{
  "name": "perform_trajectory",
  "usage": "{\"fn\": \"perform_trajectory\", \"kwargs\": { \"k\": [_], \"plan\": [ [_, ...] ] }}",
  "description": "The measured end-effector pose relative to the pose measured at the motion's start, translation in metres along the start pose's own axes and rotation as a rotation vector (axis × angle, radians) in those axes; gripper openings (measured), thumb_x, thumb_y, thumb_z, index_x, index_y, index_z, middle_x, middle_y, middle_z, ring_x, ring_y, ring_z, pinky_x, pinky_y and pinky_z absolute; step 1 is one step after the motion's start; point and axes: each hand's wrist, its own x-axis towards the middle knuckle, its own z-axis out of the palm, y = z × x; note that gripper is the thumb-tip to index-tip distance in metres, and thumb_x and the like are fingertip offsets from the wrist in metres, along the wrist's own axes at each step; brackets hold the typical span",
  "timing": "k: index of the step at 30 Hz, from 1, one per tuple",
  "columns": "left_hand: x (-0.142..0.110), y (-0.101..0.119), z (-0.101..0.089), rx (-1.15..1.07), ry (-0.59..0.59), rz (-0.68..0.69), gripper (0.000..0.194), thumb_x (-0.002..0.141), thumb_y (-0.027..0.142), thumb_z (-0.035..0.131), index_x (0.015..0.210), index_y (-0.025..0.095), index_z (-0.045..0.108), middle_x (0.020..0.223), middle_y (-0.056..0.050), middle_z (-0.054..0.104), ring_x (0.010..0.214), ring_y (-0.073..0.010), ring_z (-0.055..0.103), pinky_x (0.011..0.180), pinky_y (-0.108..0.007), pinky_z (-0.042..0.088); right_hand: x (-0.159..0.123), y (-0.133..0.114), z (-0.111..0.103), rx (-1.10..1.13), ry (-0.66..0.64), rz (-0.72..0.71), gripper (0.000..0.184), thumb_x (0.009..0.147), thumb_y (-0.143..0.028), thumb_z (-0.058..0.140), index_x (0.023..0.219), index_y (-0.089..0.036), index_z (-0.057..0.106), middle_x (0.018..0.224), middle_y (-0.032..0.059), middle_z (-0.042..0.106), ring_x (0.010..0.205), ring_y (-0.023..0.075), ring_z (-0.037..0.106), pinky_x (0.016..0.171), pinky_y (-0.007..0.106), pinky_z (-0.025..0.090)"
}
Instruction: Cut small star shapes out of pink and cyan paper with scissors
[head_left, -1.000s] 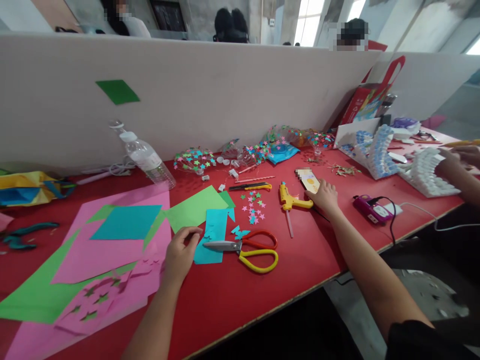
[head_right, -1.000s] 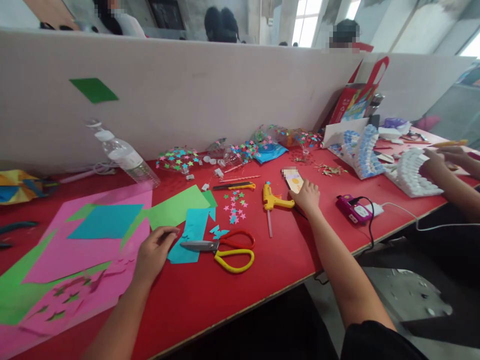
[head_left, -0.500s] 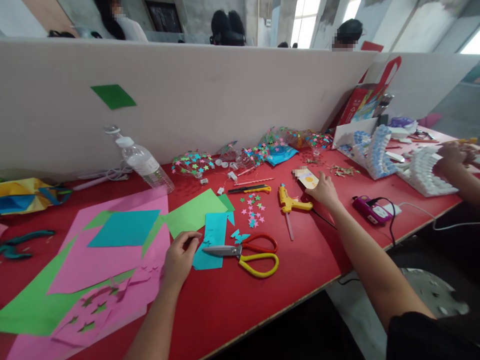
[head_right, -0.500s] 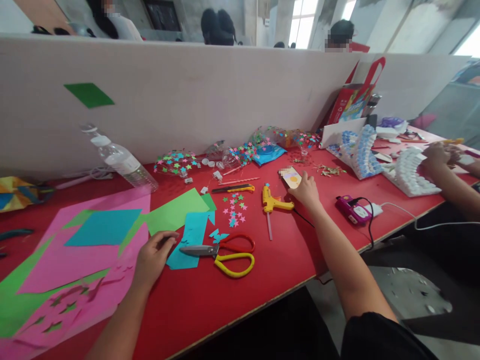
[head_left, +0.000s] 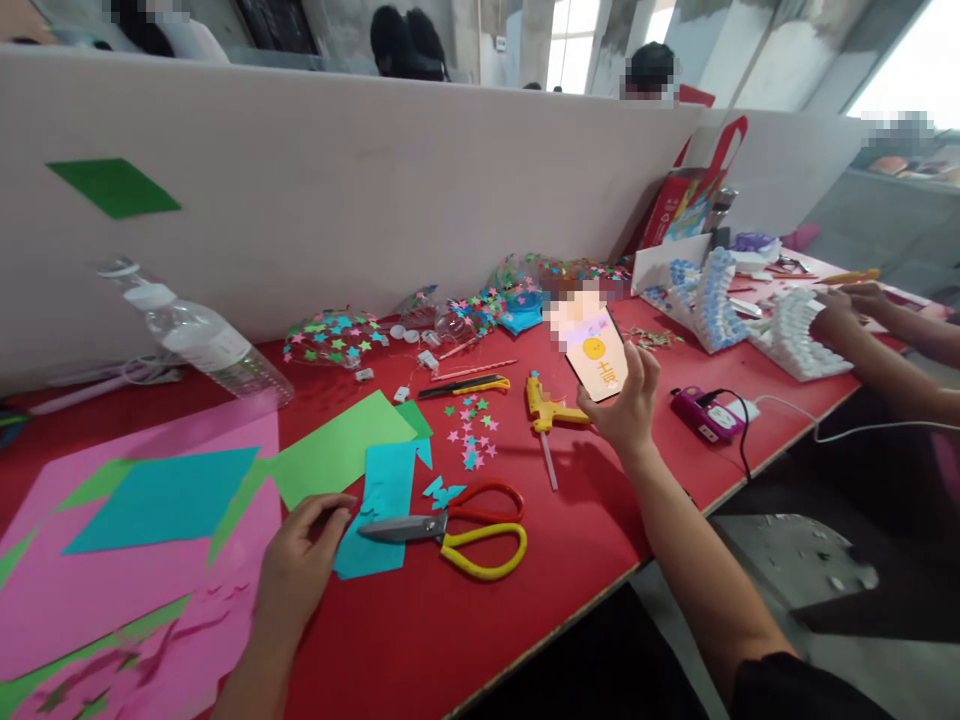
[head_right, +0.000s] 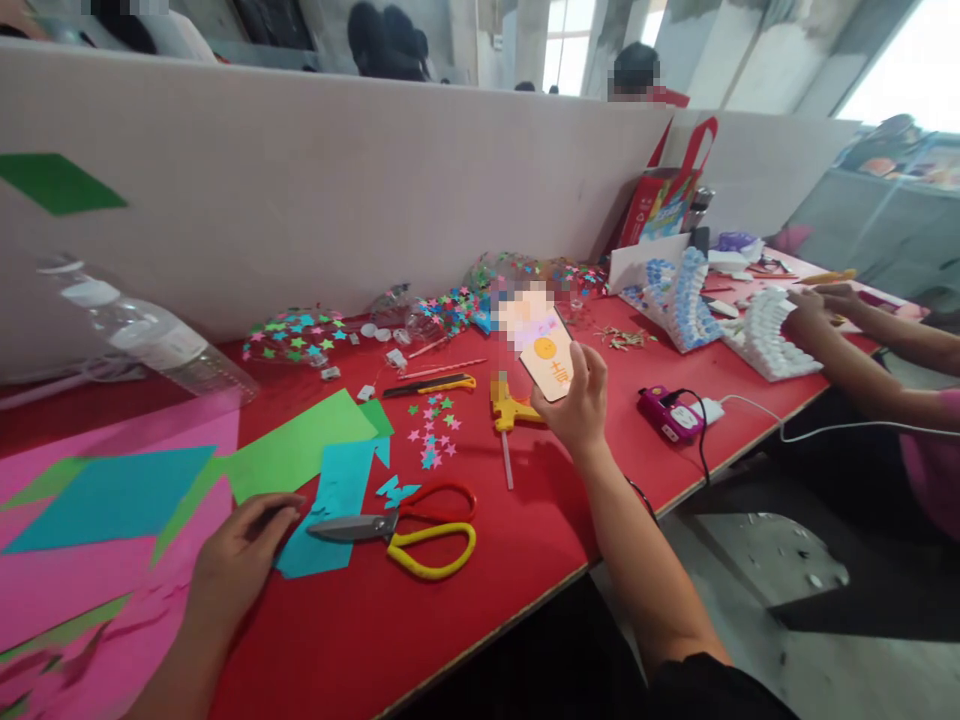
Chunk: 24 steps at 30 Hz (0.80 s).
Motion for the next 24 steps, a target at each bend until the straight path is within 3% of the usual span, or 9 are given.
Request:
{"fn": "perform_trajectory", "kwargs": {
  "k": [11,16,21,24],
  "plan": [
    [0.0015,-0.0023,-0.0027,0.052,0.001,-0.022,0.026,0.074,0.047,0.057,0.084,0.025,0.066,0.090,-0.002,0.069,0.089,-0.0233,0.063,0.085,-0.034,0.050,-0.0040,-0.0025,0.0003,0.072,0.052,-0.074,0.088,0.076,-0.031,0.063,0.148,-0.024,0.012,0.131,0.0158,0.037,0.126,0.0334,0.043,0.104,0.051,0.043],
    [0.0020,-0.0072,-0.0030,0.073,-0.010,-0.037,0.027,0.075,0.048,0.057,0.087,0.026,0.067,0.093,-0.002,0.069,0.090,-0.0232,0.064,0.085,-0.034,0.049,-0.0050,-0.0042,0.0007,0.062,-0.011,-0.035,0.090,0.076,-0.033,0.064,0.148,-0.026,0.011,0.131,0.0157,0.037,0.126,0.0350,0.044,0.103,0.054,0.043],
    [0.0028,-0.0072,-0.0031,0.054,0.000,-0.019,0.026,0.075,0.047,0.058,0.085,0.025,0.066,0.090,-0.003,0.070,0.087,-0.0231,0.064,0.083,-0.034,0.051,-0.0055,-0.0050,0.0008,0.050,0.041,-0.110,0.090,0.077,-0.031,0.064,0.147,-0.028,0.008,0.131,0.0145,0.036,0.125,0.0327,0.045,0.101,0.050,0.045],
    [0.0029,-0.0060,-0.0034,0.055,0.002,-0.013,0.026,0.074,0.047,0.058,0.084,0.025,0.067,0.090,-0.003,0.070,0.087,-0.0231,0.064,0.083,-0.034,0.051,-0.0052,-0.0051,0.0007,0.029,0.015,-0.086,0.090,0.077,-0.032,0.064,0.146,-0.027,0.007,0.131,0.0154,0.036,0.124,0.0341,0.045,0.100,0.053,0.046]
  ]
}}
